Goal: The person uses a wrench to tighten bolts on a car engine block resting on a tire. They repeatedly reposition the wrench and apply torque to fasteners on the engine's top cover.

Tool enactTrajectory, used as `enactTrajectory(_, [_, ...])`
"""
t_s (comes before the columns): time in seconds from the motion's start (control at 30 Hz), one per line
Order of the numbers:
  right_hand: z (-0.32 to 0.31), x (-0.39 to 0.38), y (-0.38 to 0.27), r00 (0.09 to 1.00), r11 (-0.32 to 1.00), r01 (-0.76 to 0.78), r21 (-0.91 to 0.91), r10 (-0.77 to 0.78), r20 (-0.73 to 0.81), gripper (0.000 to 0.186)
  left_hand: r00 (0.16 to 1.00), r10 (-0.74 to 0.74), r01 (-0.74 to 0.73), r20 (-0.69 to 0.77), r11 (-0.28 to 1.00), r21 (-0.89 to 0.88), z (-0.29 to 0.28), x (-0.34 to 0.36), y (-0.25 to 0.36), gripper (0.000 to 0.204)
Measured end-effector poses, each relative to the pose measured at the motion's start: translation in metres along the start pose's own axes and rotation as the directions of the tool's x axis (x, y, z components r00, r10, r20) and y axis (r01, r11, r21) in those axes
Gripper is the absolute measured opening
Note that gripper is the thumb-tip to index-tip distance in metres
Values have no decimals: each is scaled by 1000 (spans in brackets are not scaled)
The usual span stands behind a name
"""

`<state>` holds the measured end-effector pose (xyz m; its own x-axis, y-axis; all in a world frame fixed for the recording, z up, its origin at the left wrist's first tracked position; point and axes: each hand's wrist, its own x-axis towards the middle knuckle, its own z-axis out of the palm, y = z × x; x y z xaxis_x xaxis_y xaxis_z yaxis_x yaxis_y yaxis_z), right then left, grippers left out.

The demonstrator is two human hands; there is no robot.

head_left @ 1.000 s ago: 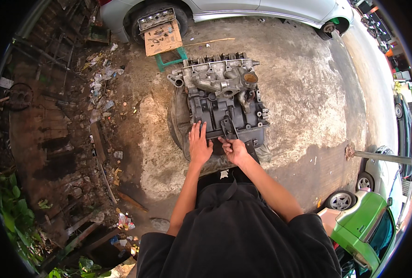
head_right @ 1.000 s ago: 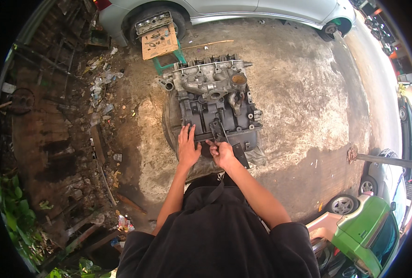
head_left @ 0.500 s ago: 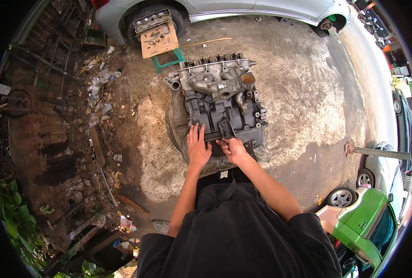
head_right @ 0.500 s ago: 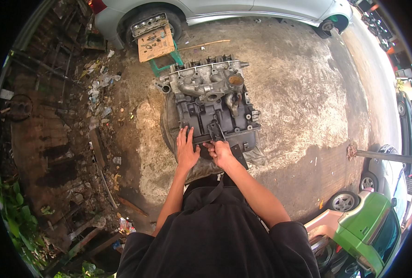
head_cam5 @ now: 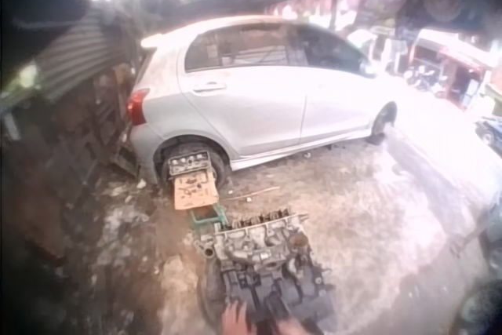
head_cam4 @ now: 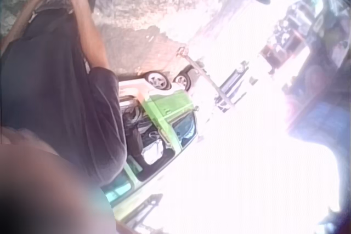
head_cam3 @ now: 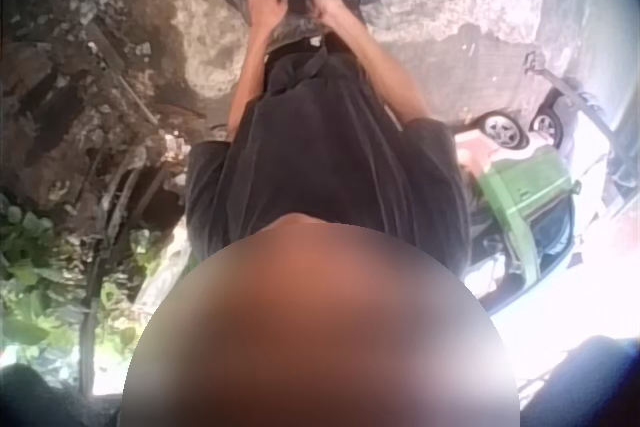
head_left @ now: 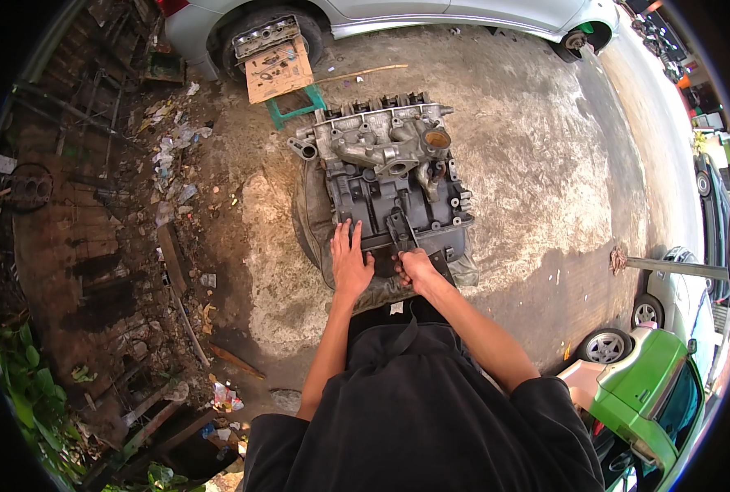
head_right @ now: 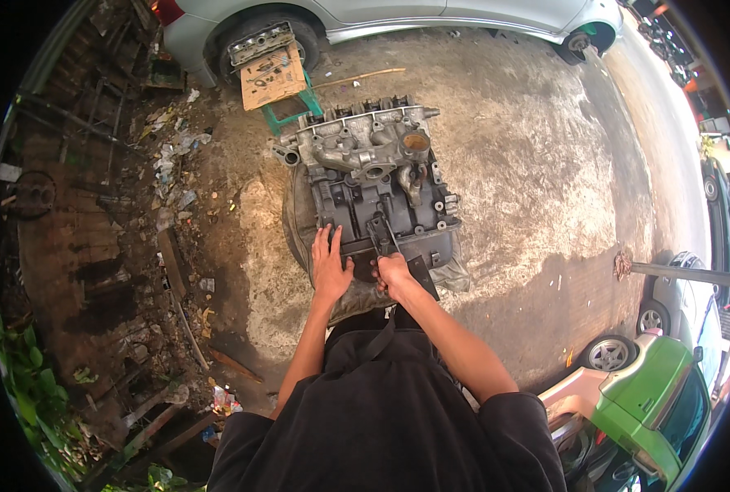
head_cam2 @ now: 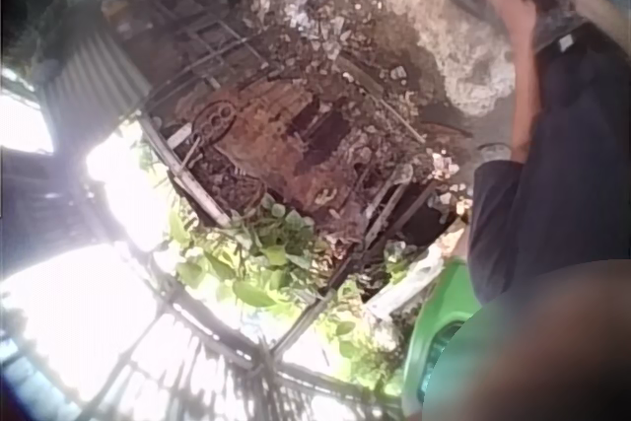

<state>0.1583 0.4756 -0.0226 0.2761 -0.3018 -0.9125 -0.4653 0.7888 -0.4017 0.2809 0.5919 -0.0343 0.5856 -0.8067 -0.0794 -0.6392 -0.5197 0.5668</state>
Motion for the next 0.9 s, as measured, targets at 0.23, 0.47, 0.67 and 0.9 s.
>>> enactTrajectory(0.23, [-19,-11,-9,755,-127,191,-973,-615,228,20,1000,4,-4,2,1000,15,3,0,-1,74])
enactTrajectory(0.47, [-2,-25,-25,772,-518,101,-849,-498,396,21,1000,-1,1,10,1000,20,3,1,-3,73])
enactTrajectory(0.67, [-19,-22,-19,729,-96,199,-975,-650,212,32,1000,-18,18,-2,1000,0,2,0,0,73])
enactTrajectory(0.9, [-31,-7,-9,618,210,305,-929,-786,25,36,1000,-3,4,-18,1000,14,5,0,-3,73])
